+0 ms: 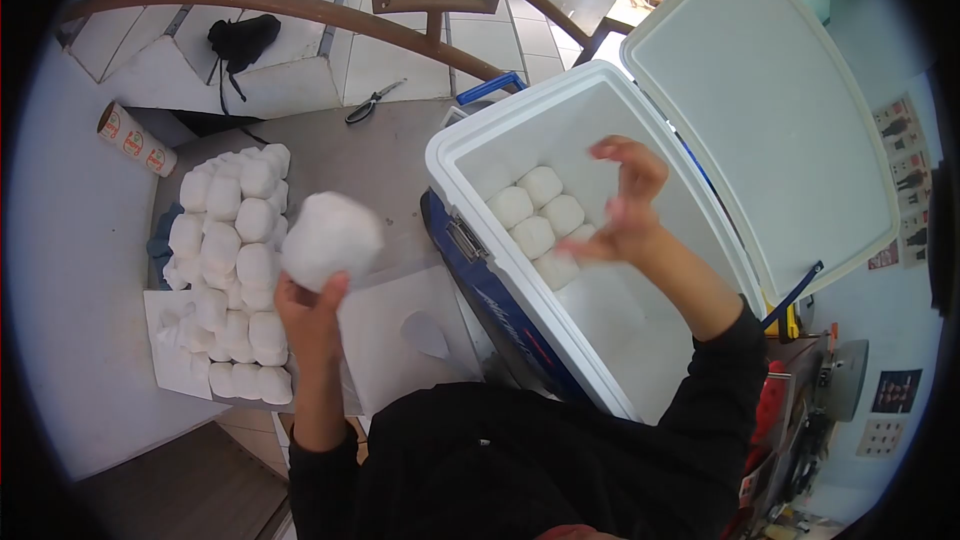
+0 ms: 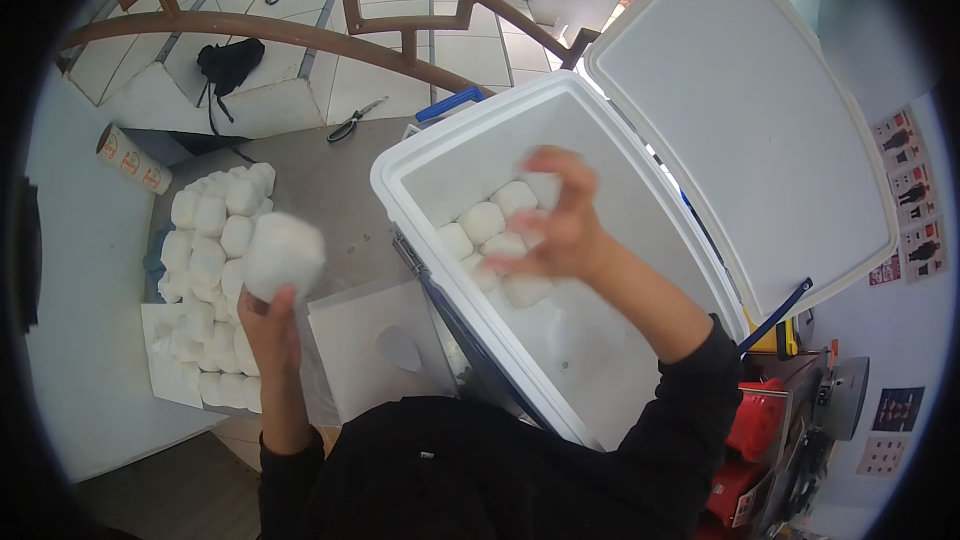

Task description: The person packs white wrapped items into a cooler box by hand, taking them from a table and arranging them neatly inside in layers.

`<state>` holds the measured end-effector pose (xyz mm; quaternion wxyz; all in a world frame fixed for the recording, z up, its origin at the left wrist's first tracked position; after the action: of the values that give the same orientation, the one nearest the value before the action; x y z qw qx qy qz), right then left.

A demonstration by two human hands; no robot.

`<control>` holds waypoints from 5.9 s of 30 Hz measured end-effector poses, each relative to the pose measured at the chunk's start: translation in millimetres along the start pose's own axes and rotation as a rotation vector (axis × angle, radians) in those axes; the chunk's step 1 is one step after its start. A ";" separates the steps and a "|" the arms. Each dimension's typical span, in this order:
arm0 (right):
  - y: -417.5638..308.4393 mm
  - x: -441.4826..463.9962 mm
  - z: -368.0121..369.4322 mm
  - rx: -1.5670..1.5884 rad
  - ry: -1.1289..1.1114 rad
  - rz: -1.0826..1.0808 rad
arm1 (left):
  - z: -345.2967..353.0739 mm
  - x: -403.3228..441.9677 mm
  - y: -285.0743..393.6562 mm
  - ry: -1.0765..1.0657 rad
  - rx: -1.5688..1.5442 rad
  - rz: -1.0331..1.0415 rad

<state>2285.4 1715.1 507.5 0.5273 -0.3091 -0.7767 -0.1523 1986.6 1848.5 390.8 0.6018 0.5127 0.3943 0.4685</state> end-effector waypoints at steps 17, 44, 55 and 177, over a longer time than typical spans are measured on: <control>-41.9 -251.2 88.2 0.214 -1.257 0.677 | -276.7 -34.1 -167.5 0.481 1.696 -0.354; -87.3 39.6 107.9 -0.130 -0.589 -0.198 | 30.8 -22.6 19.9 -0.362 0.565 0.085; -14.9 -90.1 -5.7 -0.168 -0.945 0.470 | -184.7 -25.4 -73.8 0.328 1.465 0.061; -56.5 -284.4 63.4 0.043 -1.048 0.220 | -367.5 -137.0 -244.8 0.616 0.976 -0.450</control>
<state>2275.2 1616.8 227.6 0.0880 -0.4124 -0.9018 0.0947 1640.4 1798.2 88.4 0.2405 0.4743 0.8173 0.2220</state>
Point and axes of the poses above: each hand's wrist, its own x-axis towards the middle knuckle, its own z-axis out of the palm, y = z × x, the point moved 7 cm from there along x, towards the middle knuckle, and after that the axes turned 8 degrees about x, right-handed, at the moved point
